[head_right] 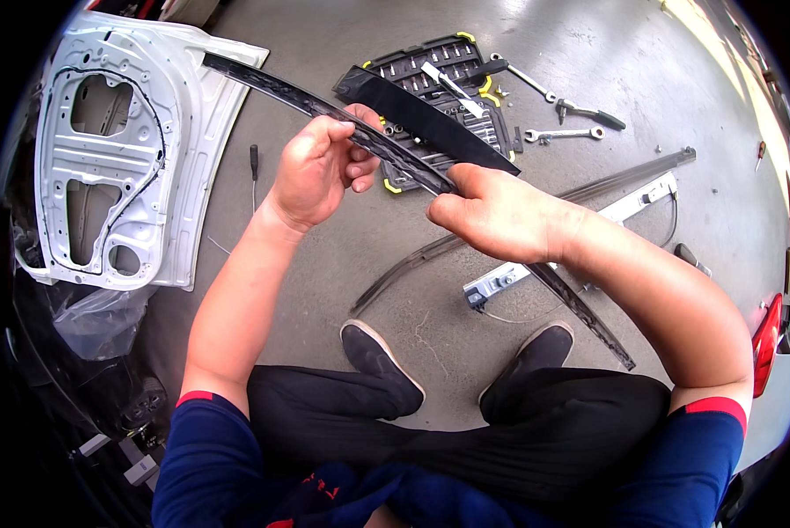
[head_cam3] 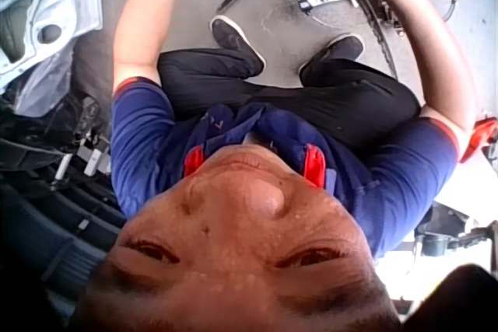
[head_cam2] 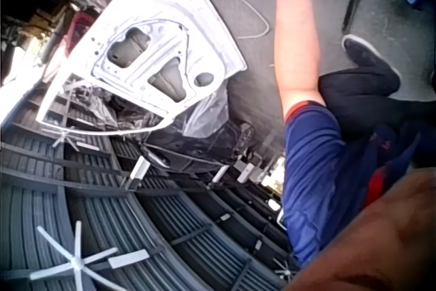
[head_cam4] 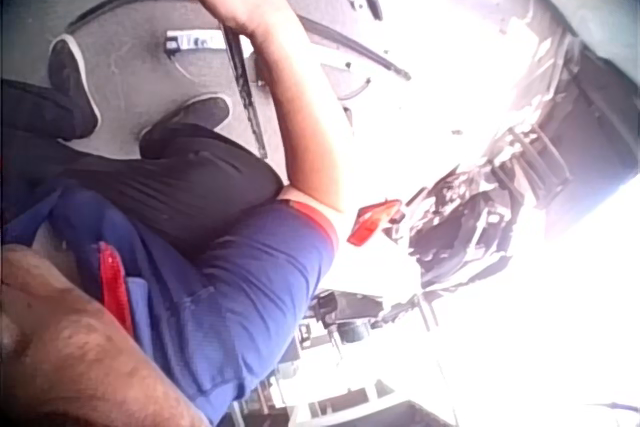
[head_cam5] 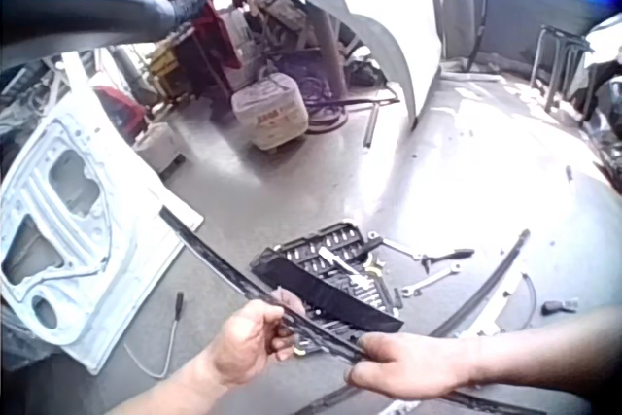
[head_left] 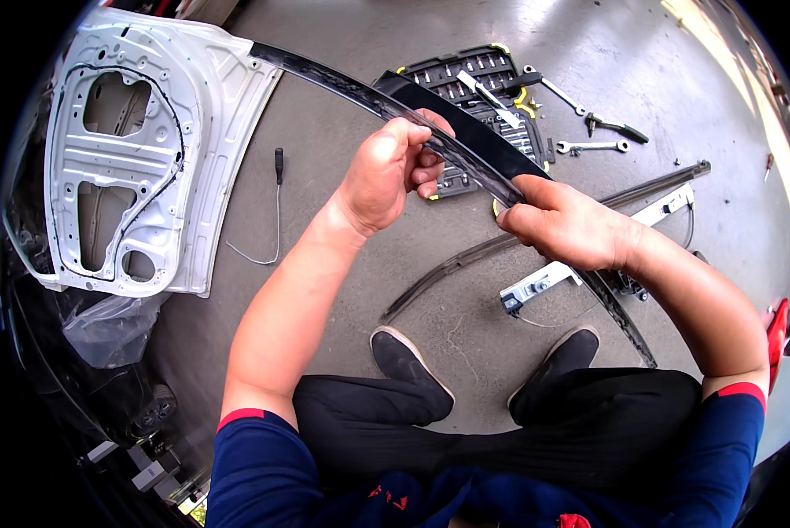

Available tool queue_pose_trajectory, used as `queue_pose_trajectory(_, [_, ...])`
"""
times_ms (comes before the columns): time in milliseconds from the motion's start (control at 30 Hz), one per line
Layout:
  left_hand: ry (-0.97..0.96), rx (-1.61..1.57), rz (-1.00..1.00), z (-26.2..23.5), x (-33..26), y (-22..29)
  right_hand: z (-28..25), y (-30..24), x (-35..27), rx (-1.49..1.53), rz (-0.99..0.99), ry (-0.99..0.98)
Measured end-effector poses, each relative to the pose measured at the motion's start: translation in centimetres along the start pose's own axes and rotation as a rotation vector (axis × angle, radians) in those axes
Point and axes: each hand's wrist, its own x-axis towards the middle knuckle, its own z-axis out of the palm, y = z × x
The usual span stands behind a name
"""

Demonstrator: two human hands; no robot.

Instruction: The person sits on the floor and assembles a car door weatherstrip. They manipulate a small black plastic clip, insert it into a metal channel, and then attach a long black rubber seal to the metal frame. The person works with their hands to align and press the components together.

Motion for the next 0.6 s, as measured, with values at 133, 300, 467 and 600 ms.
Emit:
queue_pose_trajectory(133, [-0.069,0.016,-0.009,-0.3,0.3,-0.1,-0.1,-0.5,-0.4,-0.009,0.028,0.012])
queue_pose_trajectory(300, [-0.088,-0.025,-0.039,-0.3,0.0,0.6,-0.6,-1.4,-0.8,-0.034,0.04,0.058])
queue_pose_trajectory(467, [0.087,0.253,-0.041,1.7,-0.1,0.5,-0.4,-1.0,-0.6,-0.151,-0.011,0.087])
queue_pose_trajectory(600, [0.131,0.211,-0.056,1.9,-0.2,0.5,0.1,-0.5,0.0,-0.18,-0.048,0.106])
